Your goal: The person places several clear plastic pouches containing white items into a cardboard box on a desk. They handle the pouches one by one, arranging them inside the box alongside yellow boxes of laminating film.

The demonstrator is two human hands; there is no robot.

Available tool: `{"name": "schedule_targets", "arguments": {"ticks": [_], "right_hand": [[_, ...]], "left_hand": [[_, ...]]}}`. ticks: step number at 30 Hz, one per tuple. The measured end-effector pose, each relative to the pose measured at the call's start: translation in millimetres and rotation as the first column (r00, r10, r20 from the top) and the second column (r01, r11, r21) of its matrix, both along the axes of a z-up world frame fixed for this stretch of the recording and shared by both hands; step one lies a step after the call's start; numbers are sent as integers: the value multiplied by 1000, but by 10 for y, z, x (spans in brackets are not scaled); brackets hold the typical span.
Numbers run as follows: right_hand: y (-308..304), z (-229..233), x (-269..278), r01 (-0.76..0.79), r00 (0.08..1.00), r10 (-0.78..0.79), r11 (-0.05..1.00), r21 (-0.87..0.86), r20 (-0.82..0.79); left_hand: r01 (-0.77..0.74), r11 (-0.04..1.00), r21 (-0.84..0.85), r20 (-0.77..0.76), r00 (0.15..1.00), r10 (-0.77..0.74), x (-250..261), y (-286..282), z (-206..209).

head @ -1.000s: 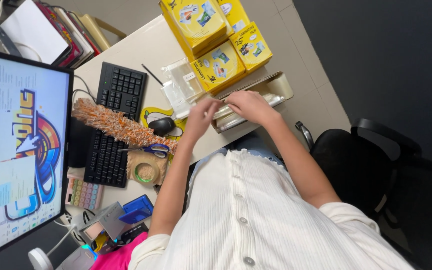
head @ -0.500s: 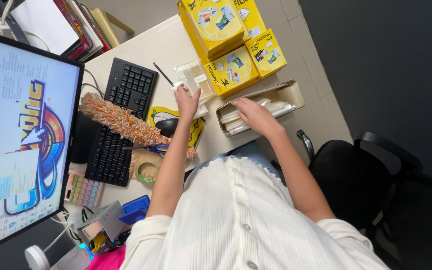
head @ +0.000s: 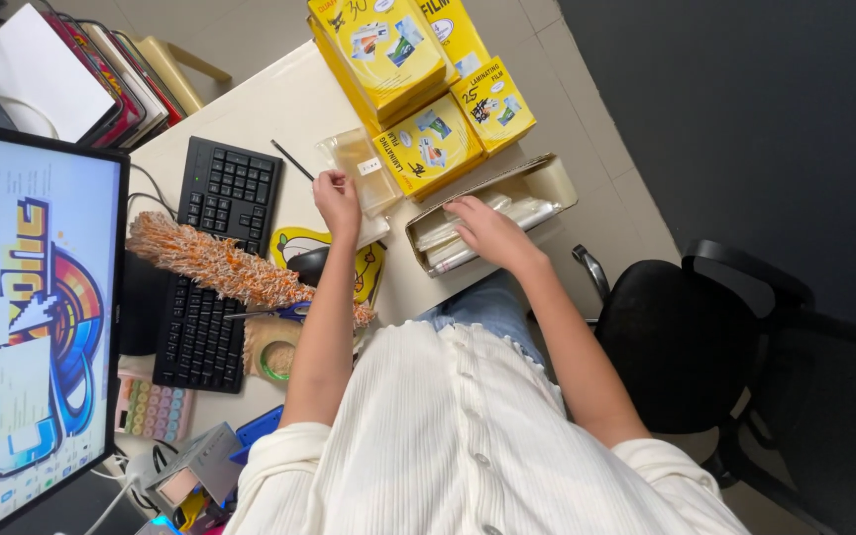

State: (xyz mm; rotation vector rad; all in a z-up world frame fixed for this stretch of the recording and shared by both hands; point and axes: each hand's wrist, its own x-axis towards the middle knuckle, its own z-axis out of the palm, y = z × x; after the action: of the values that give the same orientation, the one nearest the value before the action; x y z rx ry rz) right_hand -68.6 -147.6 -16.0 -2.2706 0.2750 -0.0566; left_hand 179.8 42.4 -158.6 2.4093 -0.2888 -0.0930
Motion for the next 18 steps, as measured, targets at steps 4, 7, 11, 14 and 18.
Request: {"name": "schedule_targets", "arguments": {"ticks": [4, 7, 11, 14, 18], "right_hand": [[1, -6, -22, -11, 1000, 11, 1000, 5, 1], [-18, 22, -27, -12, 1000, 12, 1000, 3, 7], [-73, 30, -27, 7, 1000, -7, 1000, 12, 20], [-136, -43, -47, 28, 995, -28, 1000, -5, 93], [-186, -11, -125, 71, 987, -76, 997, 39, 142]], "left_hand": [[-60, 957, -285, -69, 997, 42, -29, 166, 3], [-68, 947, -315, -105, 994, 37, -183, 276, 364], [-158, 849, -504, -383, 922, -56, -438, 376, 1147], [-86, 792, -604, -505, 810, -298, -660, 295, 1733], [283, 846, -452, -603, 601, -524, -921, 42, 1857]]}}
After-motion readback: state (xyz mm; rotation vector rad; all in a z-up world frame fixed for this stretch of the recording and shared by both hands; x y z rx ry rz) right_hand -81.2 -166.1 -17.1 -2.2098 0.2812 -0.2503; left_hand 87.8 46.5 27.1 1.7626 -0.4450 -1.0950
